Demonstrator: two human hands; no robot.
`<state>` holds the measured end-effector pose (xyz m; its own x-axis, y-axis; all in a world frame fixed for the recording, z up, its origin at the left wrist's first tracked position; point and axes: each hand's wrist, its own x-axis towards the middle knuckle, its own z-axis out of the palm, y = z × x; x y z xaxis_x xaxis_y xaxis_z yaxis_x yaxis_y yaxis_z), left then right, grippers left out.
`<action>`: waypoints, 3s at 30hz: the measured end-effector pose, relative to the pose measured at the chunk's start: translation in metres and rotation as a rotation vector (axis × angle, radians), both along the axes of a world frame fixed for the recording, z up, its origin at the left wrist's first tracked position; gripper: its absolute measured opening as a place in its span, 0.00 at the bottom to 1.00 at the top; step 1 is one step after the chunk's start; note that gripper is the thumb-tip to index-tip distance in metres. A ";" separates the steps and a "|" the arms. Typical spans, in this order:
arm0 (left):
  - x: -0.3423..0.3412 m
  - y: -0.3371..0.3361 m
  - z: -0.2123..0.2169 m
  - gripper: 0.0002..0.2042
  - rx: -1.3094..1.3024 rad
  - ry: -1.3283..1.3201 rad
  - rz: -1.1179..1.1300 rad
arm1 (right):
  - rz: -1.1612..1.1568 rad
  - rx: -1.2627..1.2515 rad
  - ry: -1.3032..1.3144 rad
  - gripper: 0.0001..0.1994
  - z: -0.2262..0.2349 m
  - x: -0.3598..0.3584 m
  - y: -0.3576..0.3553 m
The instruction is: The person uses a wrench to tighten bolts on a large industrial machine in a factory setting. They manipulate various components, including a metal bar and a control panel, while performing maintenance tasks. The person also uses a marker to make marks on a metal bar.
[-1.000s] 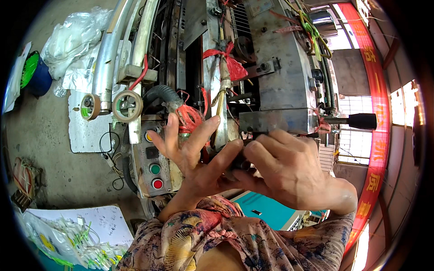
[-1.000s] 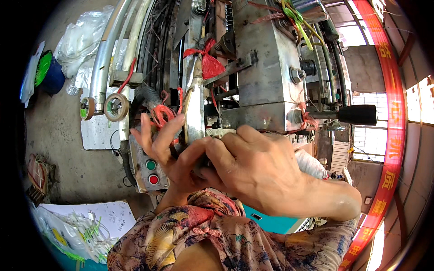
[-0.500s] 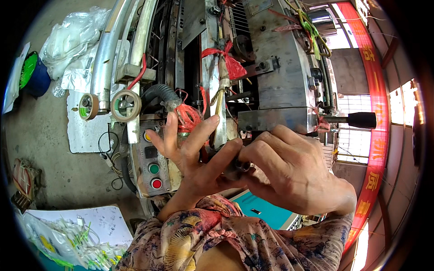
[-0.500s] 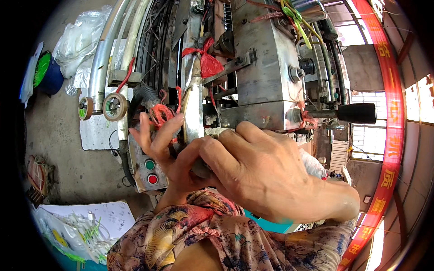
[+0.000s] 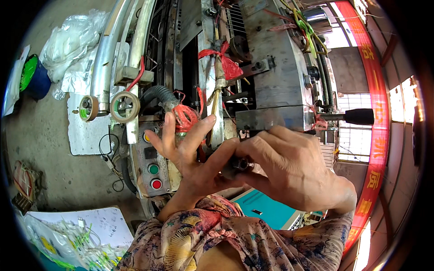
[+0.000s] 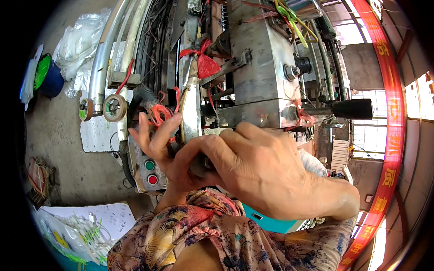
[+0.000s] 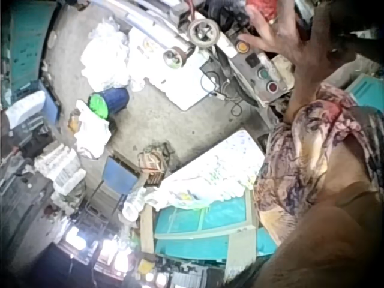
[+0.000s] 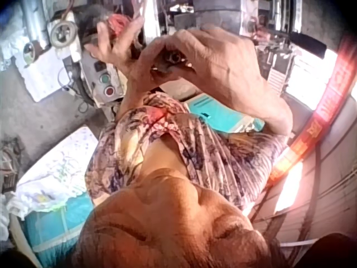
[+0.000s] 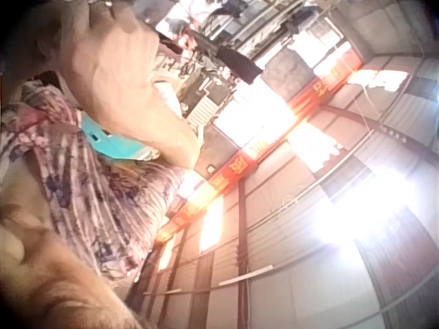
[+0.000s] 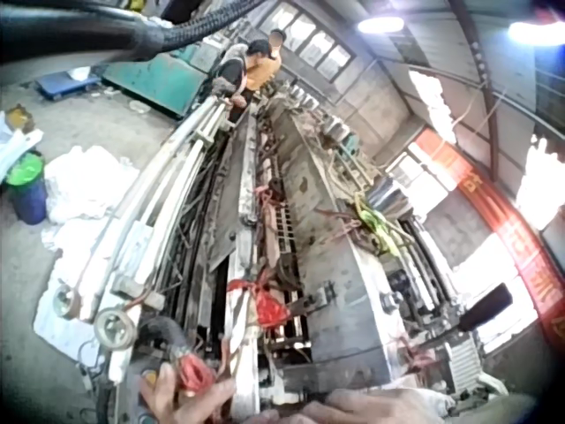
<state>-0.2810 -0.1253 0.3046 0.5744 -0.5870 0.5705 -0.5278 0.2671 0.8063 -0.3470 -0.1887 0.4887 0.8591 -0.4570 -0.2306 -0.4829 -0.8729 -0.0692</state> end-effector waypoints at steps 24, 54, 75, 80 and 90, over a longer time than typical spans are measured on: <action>0.000 0.002 -0.005 0.24 0.023 -0.043 -0.020 | -0.022 -0.022 0.067 0.16 -0.011 -0.009 0.006; 0.001 0.002 0.004 0.17 -0.025 -0.001 -0.002 | -0.014 -0.057 0.130 0.18 -0.004 -0.012 0.007; -0.001 0.000 0.000 0.19 0.008 -0.037 0.030 | -0.018 0.017 0.087 0.14 0.003 -0.007 0.006; 0.000 0.002 0.003 0.17 0.015 -0.048 0.041 | 0.145 -0.020 -0.040 0.17 0.004 -0.011 0.008; 0.001 0.009 0.055 0.12 0.228 -0.275 -0.039 | 0.242 -0.413 -0.257 0.16 -0.012 -0.061 0.035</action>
